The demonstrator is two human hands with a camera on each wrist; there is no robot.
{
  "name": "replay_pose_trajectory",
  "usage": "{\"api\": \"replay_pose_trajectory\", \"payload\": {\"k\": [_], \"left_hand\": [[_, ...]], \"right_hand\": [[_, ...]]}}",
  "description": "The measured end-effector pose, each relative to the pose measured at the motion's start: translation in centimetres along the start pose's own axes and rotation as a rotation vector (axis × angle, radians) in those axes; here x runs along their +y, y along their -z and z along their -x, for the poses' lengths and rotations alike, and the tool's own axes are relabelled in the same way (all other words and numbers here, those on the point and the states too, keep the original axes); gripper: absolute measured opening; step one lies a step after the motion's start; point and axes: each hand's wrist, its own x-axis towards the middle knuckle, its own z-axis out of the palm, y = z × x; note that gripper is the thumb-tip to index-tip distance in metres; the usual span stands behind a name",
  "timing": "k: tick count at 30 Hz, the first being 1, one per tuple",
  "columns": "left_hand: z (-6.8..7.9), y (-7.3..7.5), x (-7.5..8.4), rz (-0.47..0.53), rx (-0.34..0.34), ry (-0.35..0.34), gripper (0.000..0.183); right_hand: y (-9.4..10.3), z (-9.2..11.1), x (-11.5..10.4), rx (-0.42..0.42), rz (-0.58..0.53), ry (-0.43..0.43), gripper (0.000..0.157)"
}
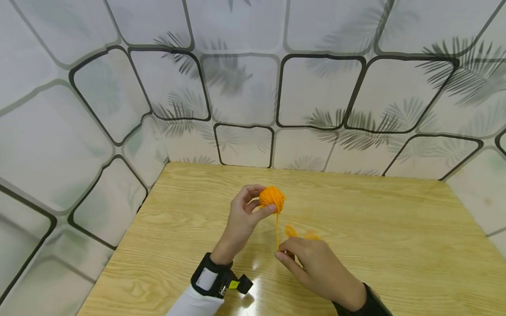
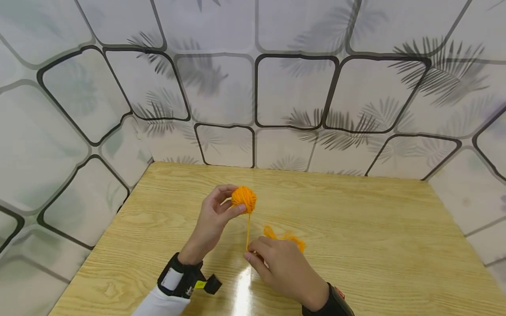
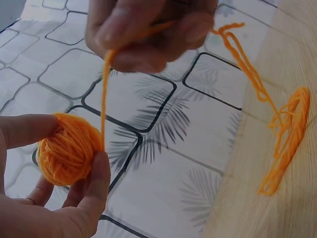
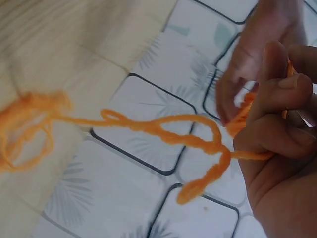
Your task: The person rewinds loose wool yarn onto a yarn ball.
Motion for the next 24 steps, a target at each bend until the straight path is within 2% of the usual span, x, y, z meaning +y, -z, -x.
{"api": "replay_pose_trajectory", "payload": {"k": [5,9,12,16,20,24], "left_hand": [[0.1,0.0,-0.6,-0.103,0.023,0.019,0.046],[0.4,0.1,-1.1,-0.197,0.003,0.039,0.046],[0.7,-0.1,-0.2,-0.245,-0.031,0.058,0.044],[1.0,-0.6,1.0,-0.260,-0.072,0.093,0.041],[1.2,-0.7,0.8,-0.258,-0.083,0.122,0.041],[1.5,-0.7,0.5,-0.257,-0.087,0.132,0.042]], "right_hand": [[1.5,-0.6,-1.2,0.064,0.006,0.069,0.015],[3.3,-1.3,-2.2,0.048,-0.039,0.053,0.016],[4.5,-1.8,-2.8,0.048,-0.067,0.040,0.020],[6.1,-2.5,-3.1,0.060,-0.058,0.023,0.024],[7.6,-3.2,-3.2,0.058,-0.057,0.006,0.025],[8.7,-3.7,-3.3,0.047,-0.145,-0.007,0.026]]}}
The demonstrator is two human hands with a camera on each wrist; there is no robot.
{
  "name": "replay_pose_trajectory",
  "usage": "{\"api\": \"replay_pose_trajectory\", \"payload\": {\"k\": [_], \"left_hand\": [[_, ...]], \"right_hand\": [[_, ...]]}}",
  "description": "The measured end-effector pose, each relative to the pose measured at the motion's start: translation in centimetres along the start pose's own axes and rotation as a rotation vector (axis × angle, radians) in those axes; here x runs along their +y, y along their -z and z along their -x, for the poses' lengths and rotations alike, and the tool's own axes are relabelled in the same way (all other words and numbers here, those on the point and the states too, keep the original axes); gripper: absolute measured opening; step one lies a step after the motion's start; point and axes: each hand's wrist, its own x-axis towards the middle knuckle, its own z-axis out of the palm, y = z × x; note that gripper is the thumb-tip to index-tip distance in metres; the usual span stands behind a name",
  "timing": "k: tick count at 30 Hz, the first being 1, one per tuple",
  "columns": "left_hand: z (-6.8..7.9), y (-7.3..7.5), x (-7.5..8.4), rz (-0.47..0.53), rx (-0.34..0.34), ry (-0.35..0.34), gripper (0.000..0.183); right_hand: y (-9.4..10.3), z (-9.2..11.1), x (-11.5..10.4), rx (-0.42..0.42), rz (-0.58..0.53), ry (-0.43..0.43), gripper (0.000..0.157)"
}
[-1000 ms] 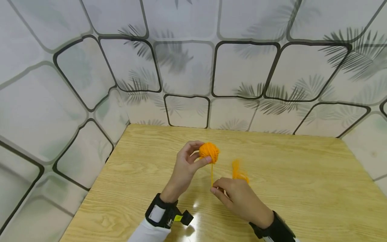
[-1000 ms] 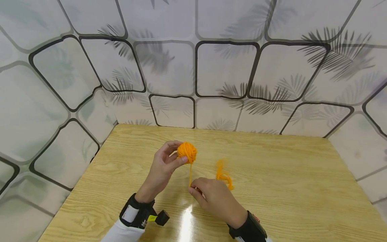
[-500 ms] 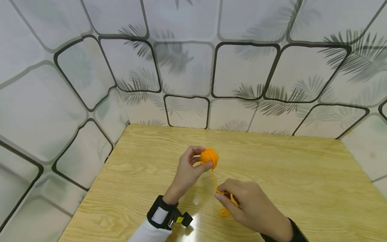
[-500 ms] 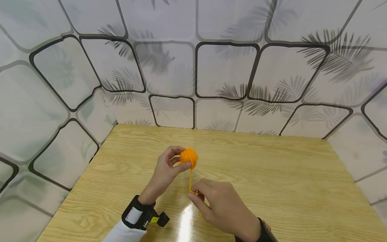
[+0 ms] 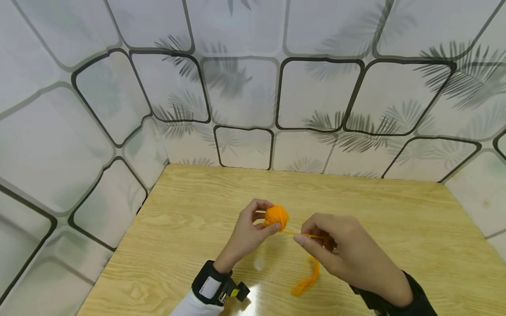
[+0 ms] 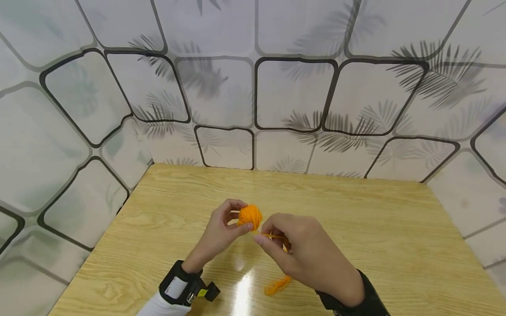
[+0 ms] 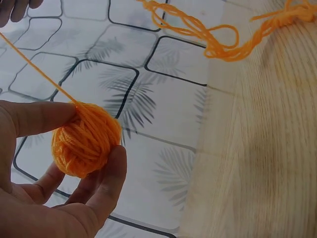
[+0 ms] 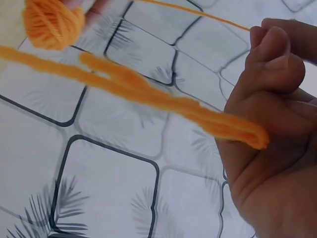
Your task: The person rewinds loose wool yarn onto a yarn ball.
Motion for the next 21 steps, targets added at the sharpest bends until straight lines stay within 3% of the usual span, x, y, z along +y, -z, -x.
{"api": "replay_pose_trajectory", "payload": {"k": [8,13,16,21], "left_hand": [[0.0,-0.1,-2.1,-0.015,-0.030,-0.027,0.042],[0.5,-0.4,-2.9,0.010,-0.160,-0.049,0.042],[1.0,-0.5,-2.5,0.044,-0.250,-0.093,0.042],[1.9,-0.6,-0.7,0.106,-0.367,-0.143,0.039]], "right_hand": [[1.8,-1.5,-0.4,0.009,-0.137,-0.014,0.029],[2.0,-2.9,1.3,0.061,-0.158,-0.105,0.021],[1.9,-3.7,3.2,0.075,-0.130,-0.177,0.013],[1.1,-4.4,6.1,0.081,-0.154,-0.200,0.007]]}}
